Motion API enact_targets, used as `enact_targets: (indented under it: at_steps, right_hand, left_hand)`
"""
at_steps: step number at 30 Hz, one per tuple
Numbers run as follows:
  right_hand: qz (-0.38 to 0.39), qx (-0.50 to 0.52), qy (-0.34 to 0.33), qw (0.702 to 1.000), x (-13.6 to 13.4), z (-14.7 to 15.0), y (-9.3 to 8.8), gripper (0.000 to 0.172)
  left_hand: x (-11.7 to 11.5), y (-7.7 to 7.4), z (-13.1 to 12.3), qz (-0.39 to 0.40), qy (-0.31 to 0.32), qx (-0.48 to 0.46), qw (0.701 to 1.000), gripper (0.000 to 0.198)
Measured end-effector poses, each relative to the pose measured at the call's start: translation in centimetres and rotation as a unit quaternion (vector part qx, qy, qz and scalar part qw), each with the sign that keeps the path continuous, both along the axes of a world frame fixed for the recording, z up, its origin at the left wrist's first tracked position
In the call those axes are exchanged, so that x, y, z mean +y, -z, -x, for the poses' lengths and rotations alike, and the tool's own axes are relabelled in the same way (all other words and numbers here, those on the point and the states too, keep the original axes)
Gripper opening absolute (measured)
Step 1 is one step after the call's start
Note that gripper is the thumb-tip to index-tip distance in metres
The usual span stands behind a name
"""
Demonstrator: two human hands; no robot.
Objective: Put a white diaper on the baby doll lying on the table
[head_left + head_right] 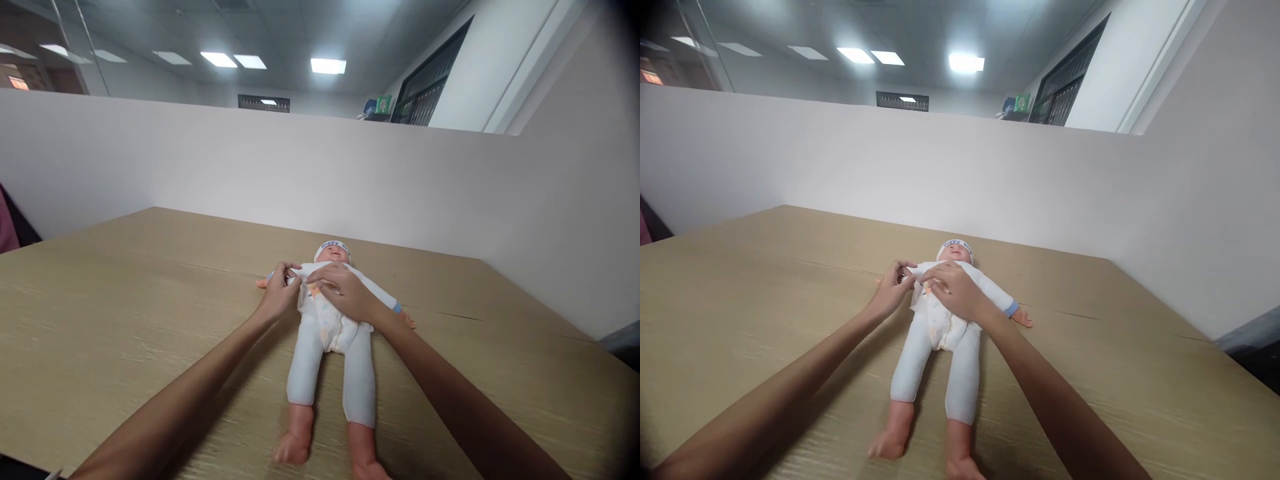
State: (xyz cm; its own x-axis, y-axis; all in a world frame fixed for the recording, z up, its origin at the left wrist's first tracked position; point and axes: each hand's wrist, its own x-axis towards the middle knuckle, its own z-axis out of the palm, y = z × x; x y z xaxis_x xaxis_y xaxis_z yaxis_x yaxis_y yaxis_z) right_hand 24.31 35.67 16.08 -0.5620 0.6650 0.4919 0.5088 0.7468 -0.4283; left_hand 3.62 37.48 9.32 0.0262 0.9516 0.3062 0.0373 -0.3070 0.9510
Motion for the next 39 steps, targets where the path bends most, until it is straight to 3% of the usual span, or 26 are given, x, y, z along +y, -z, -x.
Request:
enact_targets:
  at_steps: [3, 8, 13, 17, 22, 25, 33, 39]
  right_hand:
    - [0.021, 0.052, 0.095, 0.994, -0.5, -1.0, 0.2, 0.028]
    - [0.058, 0.024, 0.08, 0.995, -0.7, -1.0, 1.1, 0.014]
    - [0.057, 0.023, 0.14, 0.988, -0.2, -0.1, 2.5, 0.032]
    - [0.056, 0.038, 0.194, 0.979, 0.4, 0.4, 3.2, 0.038]
    - [0.064, 0.039, 0.185, 0.98, 0.7, 0.1, 3.3, 0.038]
    - [0.07, 0.044, 0.178, 0.981, 0.8, -0.1, 3.3, 0.034]
    - [0.063, 0.065, 0.17, 0.981, 0.6, 0.0, 3.2, 0.031]
    - [0.055, 0.116, 0.163, 0.978, 1.5, -0.5, 3.8, 0.013]
  left_hand:
    - [0.1, -0.4, -1.1, -0.007, 0.013, 0.006, 1.0, 0.029]
    - [-0.2, -0.6, -3.4, -0.011, 0.08, -0.048, 0.996, 0.032]
    - [-0.5, 0.2, -3.1, -0.034, 0.155, -0.07, 0.985, 0.048]
    - [-0.2, 1.6, -1.7, -0.071, 0.142, -0.069, 0.985, 0.051]
    - [0.5, 3.6, -0.9, -0.075, 0.075, 0.032, 0.994, 0.051]
    - [1.1, 4.3, -0.8, -0.046, 0.093, 0.03, 0.994, 0.05]
    - [1.8, 3.9, -0.8, -0.016, 0.126, 0.031, 0.991, 0.048]
    - [1.7, 4.2, -1.0, -0.04, 0.069, 0.061, 0.995, 0.028]
